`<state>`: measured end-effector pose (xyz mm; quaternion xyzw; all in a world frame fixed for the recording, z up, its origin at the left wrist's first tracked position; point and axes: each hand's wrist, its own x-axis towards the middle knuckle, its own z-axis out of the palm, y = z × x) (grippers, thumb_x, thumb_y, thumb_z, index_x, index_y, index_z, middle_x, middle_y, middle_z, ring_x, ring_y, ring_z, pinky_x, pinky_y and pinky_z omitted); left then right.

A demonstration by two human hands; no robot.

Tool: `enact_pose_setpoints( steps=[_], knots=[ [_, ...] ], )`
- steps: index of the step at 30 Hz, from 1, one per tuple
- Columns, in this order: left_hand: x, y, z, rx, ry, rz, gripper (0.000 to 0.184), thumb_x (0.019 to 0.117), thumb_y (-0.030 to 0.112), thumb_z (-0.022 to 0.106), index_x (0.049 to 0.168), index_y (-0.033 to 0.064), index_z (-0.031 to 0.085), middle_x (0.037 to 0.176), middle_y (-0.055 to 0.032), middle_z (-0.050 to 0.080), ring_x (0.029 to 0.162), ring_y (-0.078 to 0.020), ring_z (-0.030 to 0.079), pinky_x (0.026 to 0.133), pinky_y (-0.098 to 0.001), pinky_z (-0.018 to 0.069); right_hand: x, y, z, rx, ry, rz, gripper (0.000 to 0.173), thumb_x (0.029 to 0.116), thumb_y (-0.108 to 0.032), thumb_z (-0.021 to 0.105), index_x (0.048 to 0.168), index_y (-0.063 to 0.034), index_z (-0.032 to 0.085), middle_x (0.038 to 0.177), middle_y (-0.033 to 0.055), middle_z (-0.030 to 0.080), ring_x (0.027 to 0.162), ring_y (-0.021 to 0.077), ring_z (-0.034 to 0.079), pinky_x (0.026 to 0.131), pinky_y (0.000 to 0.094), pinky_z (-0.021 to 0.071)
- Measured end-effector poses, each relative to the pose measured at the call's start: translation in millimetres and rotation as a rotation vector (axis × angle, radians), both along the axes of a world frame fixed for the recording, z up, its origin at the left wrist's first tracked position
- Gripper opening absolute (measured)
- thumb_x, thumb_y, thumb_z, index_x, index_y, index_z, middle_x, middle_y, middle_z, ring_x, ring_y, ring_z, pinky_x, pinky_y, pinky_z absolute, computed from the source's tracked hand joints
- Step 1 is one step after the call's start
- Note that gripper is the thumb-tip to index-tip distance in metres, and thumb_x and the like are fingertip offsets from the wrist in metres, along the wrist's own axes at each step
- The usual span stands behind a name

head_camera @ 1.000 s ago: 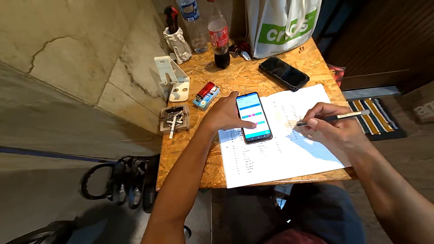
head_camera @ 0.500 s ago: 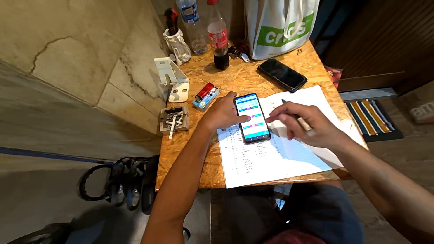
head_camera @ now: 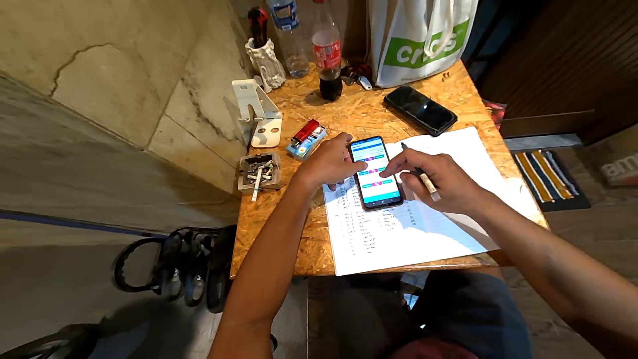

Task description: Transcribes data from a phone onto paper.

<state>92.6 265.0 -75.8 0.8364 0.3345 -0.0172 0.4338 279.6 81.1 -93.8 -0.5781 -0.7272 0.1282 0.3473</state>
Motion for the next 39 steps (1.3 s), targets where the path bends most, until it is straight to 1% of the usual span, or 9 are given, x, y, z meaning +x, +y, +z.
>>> enact_pose_setpoints(
  steps=[2,5,12,19,28,31,33,36,39],
  knots=[
    [0,0,-1,-0.016,-0.011,0.004,0.075,0.0978,0.030,0.071,0.157,0.0069,0.032,0.097,-0.0136,0.066,0.054,-0.0180,0.064,0.047,-0.0341,0.0571,5,1,0,0.014,0.025,-0.025,0.026,0.0956,-0.013,0.051,0.116,-0.0115,0.067,0.086,-0.0047,0.069,0.063,0.0040,0.058,0.056,0.0271,0.0528],
    [0,2,-1,-0.037,-0.015,0.016,0.073,0.0990,0.030,0.070,0.157,0.0086,0.032,0.097,-0.0133,0.067,0.053,-0.0180,0.064,0.046,-0.0342,0.0573,8,3,-4,0.005,0.039,-0.050,0.026,0.0963,-0.015,0.050,0.117,-0.0117,0.066,0.097,-0.0035,0.072,0.070,0.0041,0.063,0.062,0.0276,0.0566],
    [0,2,-1,-0.047,-0.010,0.014,0.069,0.1016,0.029,0.066,0.158,0.0085,0.030,0.095,-0.0121,0.067,0.051,-0.0166,0.063,0.045,-0.0328,0.0573,7,6,-8,-0.036,0.035,-0.059,0.026,0.0960,-0.014,0.051,0.116,-0.0122,0.066,0.092,-0.0039,0.071,0.066,0.0056,0.062,0.058,0.0301,0.0551],
    [0,2,-1,-0.053,-0.006,0.020,0.069,0.1014,0.028,0.066,0.158,0.0098,0.030,0.094,-0.0110,0.068,0.052,-0.0165,0.064,0.045,-0.0334,0.0577,9,2,-7,0.036,0.063,-0.062,0.026,0.0951,-0.012,0.050,0.115,-0.0106,0.067,0.092,-0.0041,0.070,0.065,0.0028,0.059,0.058,0.0248,0.0526],
    [0,2,0,-0.052,0.004,0.014,0.068,0.1020,0.026,0.065,0.158,0.0104,0.029,0.098,-0.0120,0.068,0.053,-0.0172,0.064,0.046,-0.0335,0.0580,6,3,-9,-0.046,0.038,-0.059,0.025,0.0961,-0.013,0.051,0.115,-0.0131,0.067,0.092,-0.0044,0.070,0.066,0.0050,0.060,0.058,0.0293,0.0545],
    [1,2,-1,-0.040,0.003,0.012,0.068,0.1019,0.026,0.065,0.158,0.0101,0.030,0.100,-0.0126,0.069,0.054,-0.0188,0.065,0.047,-0.0356,0.0588,19,-3,8,0.027,0.060,-0.112,0.029,0.0979,-0.010,0.047,0.120,-0.0091,0.065,0.104,0.0016,0.072,0.066,0.0097,0.062,0.057,0.0338,0.0555],
    [0,1,-2,-0.039,0.008,0.011,0.068,0.1018,0.025,0.065,0.158,0.0109,0.030,0.103,-0.0124,0.069,0.054,-0.0191,0.065,0.047,-0.0364,0.0590,34,-8,27,0.148,0.188,-0.186,0.030,0.0994,-0.009,0.043,0.122,-0.0039,0.063,0.114,0.0063,0.073,0.064,0.0117,0.066,0.050,0.0328,0.0565],
    [1,2,-3,-0.035,0.004,0.017,0.067,0.1016,0.025,0.065,0.158,0.0117,0.031,0.104,-0.0123,0.070,0.054,-0.0195,0.065,0.047,-0.0366,0.0589,59,-16,47,0.365,0.357,-0.275,0.028,0.1018,-0.010,0.042,0.123,0.0013,0.057,0.125,0.0134,0.070,0.081,0.0226,0.075,0.053,0.0363,0.0619],
    [2,1,-4,-0.036,-0.015,0.024,0.066,0.1016,0.023,0.066,0.157,0.0108,0.032,0.102,-0.0129,0.069,0.056,-0.0200,0.066,0.048,-0.0377,0.0597,81,-25,48,0.496,0.440,-0.330,0.026,0.1036,-0.013,0.045,0.125,0.0002,0.053,0.134,0.0160,0.066,0.102,0.0328,0.075,0.059,0.0421,0.0659]
  ],
)
